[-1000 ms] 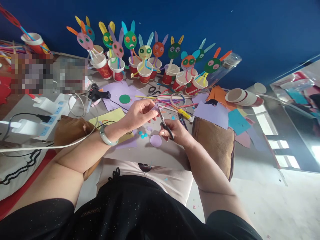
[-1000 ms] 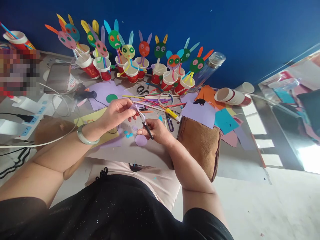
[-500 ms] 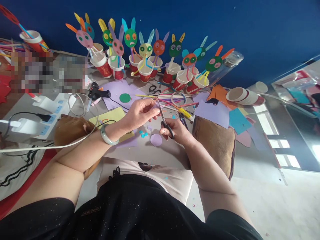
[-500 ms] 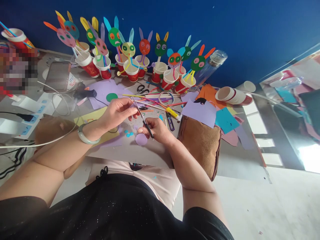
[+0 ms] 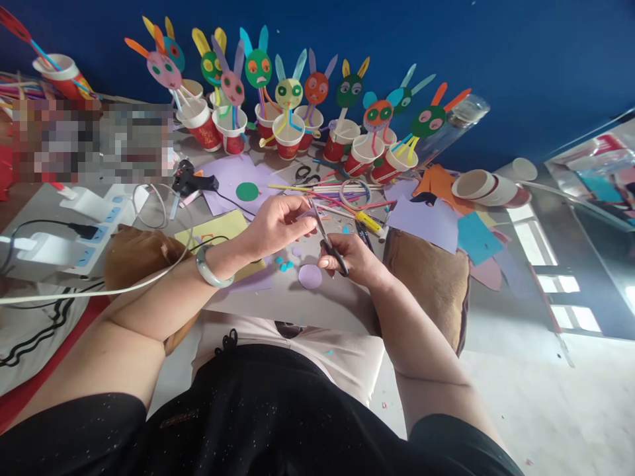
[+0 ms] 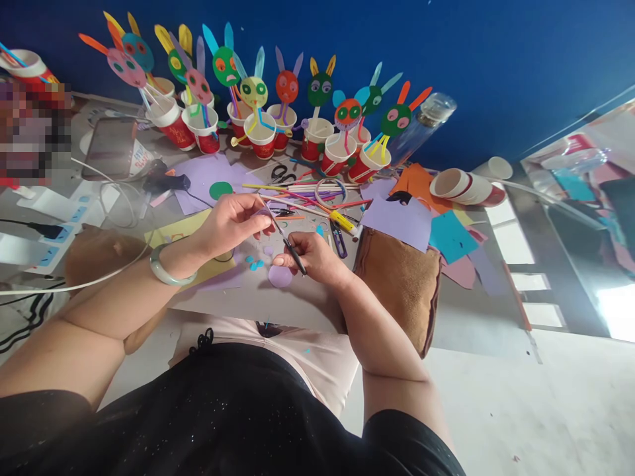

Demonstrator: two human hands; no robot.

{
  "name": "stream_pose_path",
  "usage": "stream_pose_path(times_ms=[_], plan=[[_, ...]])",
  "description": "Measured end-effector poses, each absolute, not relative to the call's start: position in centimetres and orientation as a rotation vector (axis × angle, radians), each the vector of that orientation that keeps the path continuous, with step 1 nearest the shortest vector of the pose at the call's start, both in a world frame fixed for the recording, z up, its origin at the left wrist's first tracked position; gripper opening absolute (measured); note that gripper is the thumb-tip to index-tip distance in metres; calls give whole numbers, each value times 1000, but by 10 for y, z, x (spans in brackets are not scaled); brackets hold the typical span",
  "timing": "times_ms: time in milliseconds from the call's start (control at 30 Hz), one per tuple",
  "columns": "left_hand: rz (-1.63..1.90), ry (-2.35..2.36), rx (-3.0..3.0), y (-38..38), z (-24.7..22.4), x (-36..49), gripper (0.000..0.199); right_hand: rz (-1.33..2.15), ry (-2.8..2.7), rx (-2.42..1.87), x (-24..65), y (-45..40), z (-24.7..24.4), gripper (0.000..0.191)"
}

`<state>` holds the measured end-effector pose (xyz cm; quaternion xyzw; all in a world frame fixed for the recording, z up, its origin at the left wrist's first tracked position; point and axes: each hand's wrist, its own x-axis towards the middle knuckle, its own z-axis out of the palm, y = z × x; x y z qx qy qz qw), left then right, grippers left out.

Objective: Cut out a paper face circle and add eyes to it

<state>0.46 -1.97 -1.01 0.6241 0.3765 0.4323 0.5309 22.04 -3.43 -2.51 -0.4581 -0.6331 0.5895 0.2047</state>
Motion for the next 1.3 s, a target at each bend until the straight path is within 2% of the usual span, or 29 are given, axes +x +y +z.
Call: stream_pose_path(times_ms=[333,633,1300], plan=[[1044,868,1499,-19,-13,6,8,1638,-1791,-1285,222,-33,-28,78],[1047,864,1532,-19,-16,5,9,1607,-1813,-1251,223,-34,-28,72],[1072,877,1513,-20,-12,5,14,1583,-1801,-1260,225,-33,-31,73]])
